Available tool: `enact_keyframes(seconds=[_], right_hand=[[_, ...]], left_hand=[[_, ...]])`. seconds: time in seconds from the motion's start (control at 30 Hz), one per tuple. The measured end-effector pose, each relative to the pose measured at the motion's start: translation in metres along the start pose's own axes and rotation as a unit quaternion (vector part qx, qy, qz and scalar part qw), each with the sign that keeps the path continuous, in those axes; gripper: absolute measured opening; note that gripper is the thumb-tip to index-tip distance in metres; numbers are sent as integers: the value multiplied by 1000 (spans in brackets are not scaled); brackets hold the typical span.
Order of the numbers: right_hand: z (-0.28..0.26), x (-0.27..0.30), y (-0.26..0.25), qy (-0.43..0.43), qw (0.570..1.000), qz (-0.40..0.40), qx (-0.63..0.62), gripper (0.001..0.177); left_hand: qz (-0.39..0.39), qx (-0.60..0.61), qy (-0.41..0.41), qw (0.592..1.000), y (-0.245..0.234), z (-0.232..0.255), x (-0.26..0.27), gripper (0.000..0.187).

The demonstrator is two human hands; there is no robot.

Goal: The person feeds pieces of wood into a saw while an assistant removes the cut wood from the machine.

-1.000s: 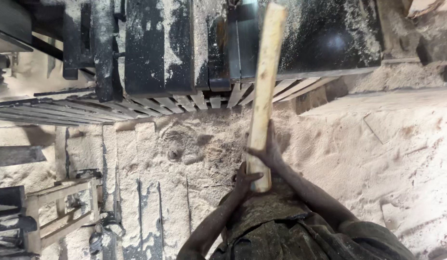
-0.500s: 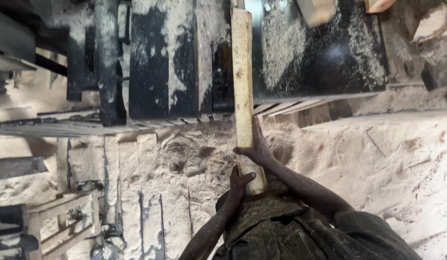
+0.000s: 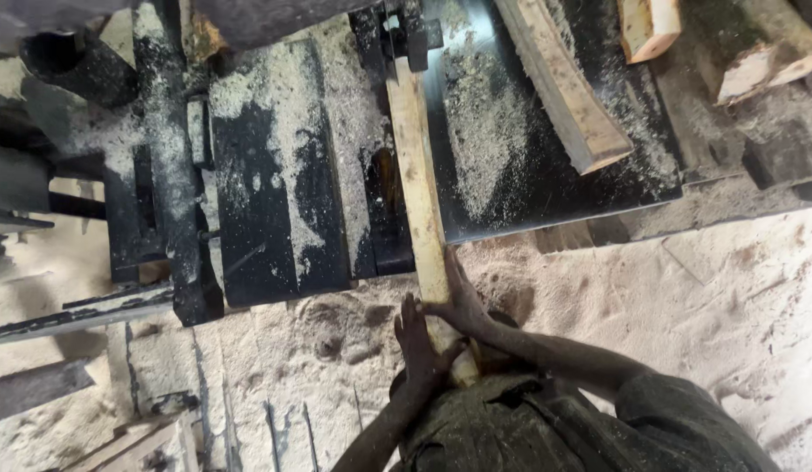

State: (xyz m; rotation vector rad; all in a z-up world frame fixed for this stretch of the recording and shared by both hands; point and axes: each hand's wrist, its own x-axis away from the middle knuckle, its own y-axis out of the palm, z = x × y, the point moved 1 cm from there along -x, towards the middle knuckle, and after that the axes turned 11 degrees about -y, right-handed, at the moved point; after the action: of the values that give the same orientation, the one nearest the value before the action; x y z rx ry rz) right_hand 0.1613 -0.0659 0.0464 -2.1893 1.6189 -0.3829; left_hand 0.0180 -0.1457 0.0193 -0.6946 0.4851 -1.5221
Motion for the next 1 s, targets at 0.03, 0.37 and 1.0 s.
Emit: enact_keyframes(seconds=[0.03, 0.37, 1.0], right_hand=[[3, -4, 1, 1, 1000, 5, -17, 140], [30, -53, -7, -49, 998, 25, 28, 133], [57, -146, -30, -50, 998, 37, 34, 124]], left_hand=[[38, -104, 64, 992, 3, -3, -2, 127], [40, -147, 40, 988, -3, 2, -45, 109], [74, -261, 74, 960, -16, 22, -145, 94]])
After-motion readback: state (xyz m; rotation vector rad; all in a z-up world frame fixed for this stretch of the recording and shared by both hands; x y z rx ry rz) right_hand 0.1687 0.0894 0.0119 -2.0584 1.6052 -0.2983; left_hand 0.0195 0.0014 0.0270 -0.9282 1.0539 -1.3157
